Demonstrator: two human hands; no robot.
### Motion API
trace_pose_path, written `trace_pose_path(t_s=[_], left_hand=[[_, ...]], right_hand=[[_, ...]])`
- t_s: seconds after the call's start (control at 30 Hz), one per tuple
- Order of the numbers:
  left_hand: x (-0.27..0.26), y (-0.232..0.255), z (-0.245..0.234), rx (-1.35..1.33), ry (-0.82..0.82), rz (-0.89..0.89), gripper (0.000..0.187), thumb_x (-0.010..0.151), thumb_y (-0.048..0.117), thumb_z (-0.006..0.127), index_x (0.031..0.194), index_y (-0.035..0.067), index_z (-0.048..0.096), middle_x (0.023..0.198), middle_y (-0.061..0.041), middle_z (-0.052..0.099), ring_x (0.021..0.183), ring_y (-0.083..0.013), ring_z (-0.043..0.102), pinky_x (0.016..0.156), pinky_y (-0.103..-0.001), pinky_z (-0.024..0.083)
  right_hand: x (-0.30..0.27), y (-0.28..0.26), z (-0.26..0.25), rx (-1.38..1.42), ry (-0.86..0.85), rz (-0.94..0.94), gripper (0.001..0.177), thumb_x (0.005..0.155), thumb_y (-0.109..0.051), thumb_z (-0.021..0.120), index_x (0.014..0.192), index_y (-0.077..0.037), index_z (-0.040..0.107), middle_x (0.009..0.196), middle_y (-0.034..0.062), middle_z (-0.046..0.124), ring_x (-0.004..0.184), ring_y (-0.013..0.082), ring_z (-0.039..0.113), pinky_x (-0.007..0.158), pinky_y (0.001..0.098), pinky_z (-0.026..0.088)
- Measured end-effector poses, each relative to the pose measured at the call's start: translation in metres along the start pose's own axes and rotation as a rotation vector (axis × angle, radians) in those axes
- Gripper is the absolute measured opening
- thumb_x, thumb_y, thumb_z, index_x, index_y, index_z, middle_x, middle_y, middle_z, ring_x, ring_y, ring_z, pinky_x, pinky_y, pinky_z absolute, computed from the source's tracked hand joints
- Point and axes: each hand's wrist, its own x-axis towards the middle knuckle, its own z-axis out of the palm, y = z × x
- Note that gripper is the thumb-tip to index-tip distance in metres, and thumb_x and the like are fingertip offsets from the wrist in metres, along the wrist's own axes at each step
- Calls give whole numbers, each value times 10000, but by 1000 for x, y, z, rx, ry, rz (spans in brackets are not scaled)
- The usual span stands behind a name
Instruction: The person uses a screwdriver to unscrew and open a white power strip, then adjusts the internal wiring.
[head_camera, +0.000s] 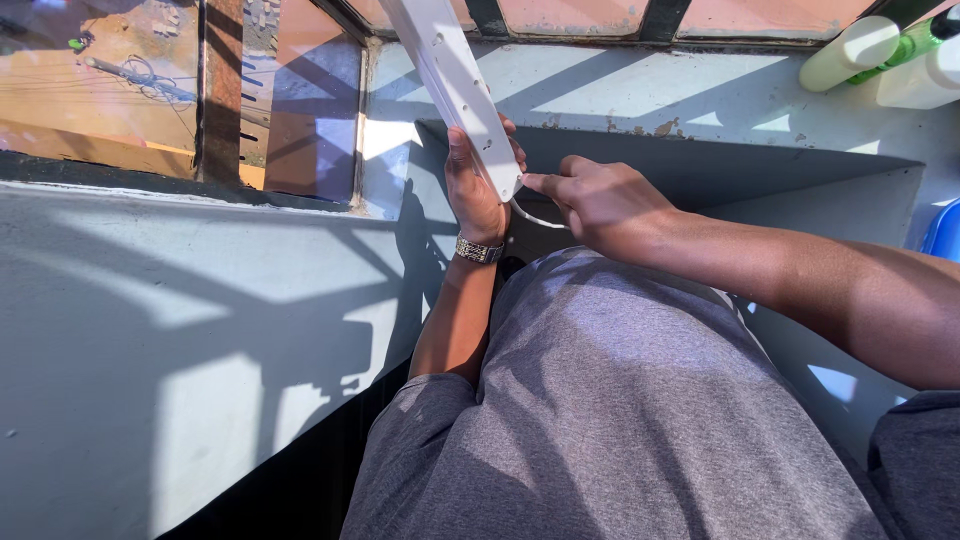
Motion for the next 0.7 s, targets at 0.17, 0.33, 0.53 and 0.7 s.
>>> trace_pose_path(t_s=[0.17, 0.33, 0.53, 0.7], left_hand=[[5, 5, 3, -47, 19, -58, 701, 1083, 598, 465, 1477, 18, 481, 1055, -101, 631, 793, -169, 632, 670, -310, 538], [5, 5, 4, -83, 31, -107, 701, 1097, 585, 459, 1507, 17, 479, 1027, -82, 619, 779, -154, 609, 663, -300, 529], [4, 7, -8, -3, -44, 35, 698, 1034, 600, 477, 1474, 57, 477, 1061, -96, 639, 794, -167, 634, 689, -321, 555], [6, -1, -12, 126, -81, 29, 662, 1085, 617, 487, 1197, -23, 617, 1094, -146, 676, 802, -201, 664, 693, -338, 563]], right_hand=[[-2, -1, -17, -338, -25, -196, 525, 985, -102, 533, 1509, -127, 499, 1031, 115, 623, 861, 250, 677, 744, 371, 567], [8, 6, -16, -794, 76, -466, 494, 965, -224, 529, 1433, -67, 544, 991, 66, 625, 912, 213, 655, 815, 352, 563], [21, 32, 31, 568, -31, -12, 405, 1045, -230, 538, 1430, -126, 609, 1034, -7, 660, 955, 115, 645, 833, 307, 492], [24, 41, 52, 1206, -97, 215, 392, 1112, -203, 548, 1475, -118, 673, 814, 36, 577, 795, 156, 533, 704, 375, 473]])
